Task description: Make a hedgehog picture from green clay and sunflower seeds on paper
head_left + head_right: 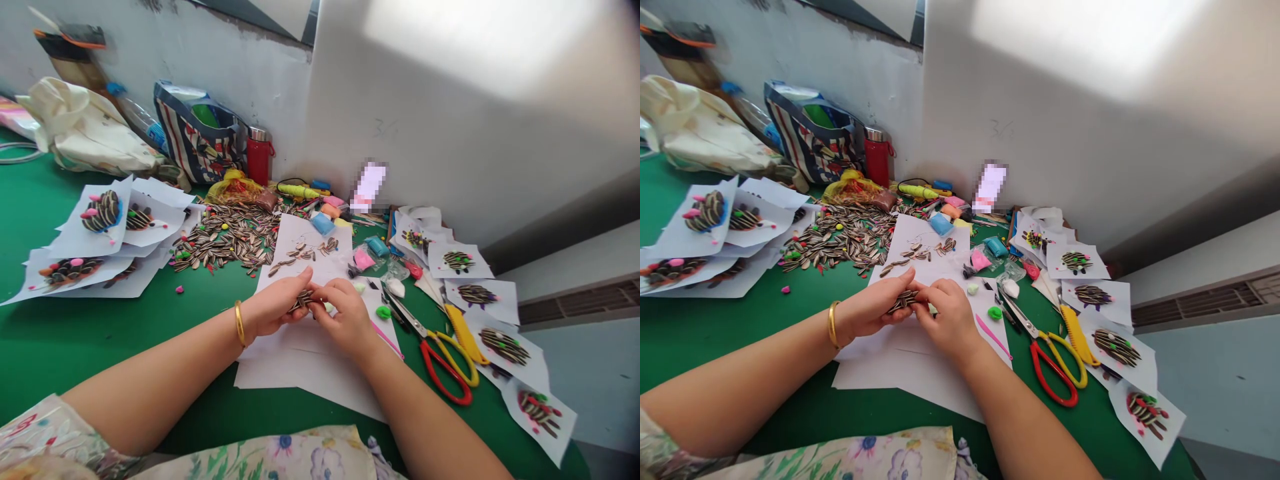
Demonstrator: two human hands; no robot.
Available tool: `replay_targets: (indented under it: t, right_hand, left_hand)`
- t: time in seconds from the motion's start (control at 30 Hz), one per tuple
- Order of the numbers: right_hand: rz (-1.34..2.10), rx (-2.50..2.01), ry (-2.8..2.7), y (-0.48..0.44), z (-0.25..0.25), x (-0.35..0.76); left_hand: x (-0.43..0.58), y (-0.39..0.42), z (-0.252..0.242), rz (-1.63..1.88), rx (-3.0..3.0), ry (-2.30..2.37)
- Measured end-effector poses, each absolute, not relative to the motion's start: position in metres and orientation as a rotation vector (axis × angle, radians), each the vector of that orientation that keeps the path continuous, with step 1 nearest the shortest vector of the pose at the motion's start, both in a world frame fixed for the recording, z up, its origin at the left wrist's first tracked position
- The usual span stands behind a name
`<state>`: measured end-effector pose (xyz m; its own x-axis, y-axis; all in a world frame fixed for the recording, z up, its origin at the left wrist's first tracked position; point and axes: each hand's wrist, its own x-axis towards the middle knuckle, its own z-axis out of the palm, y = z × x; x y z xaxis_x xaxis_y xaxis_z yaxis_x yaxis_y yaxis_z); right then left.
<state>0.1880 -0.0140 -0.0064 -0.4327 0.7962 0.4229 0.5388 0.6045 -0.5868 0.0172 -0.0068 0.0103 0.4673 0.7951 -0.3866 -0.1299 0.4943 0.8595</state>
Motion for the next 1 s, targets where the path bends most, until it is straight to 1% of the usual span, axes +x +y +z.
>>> replay_targets:
  t: [0.27,0.4,0.6,0.87,1.0]
  right_hand:
    - [0.562,-0.996,-2.072,-0.011,-0.006,0.194]
    - [0.658,-1.086,-1.952,-0.007,-0.007,0.200]
    - [0.791,-1.112,-1.901,-0.007,-0.011,0.200]
    - [0.621,-0.956,-1.983,-0.006,-0.005,0.203]
    - [0.545,-1.065,-1.979,-0.001,-0.004,0.209]
  left_hand:
    - [0.016,-0.005,0.010,0.690,0.885,0.928]
    - [0.016,-0.002,0.009,0.779,0.932,0.998]
    - [0.017,0.000,0.004,0.778,1.072,1.037]
    - [0.017,0.000,0.005,0.787,1.055,1.074]
    - [0.016,0.002,0.006,0.798,1.084,1.116]
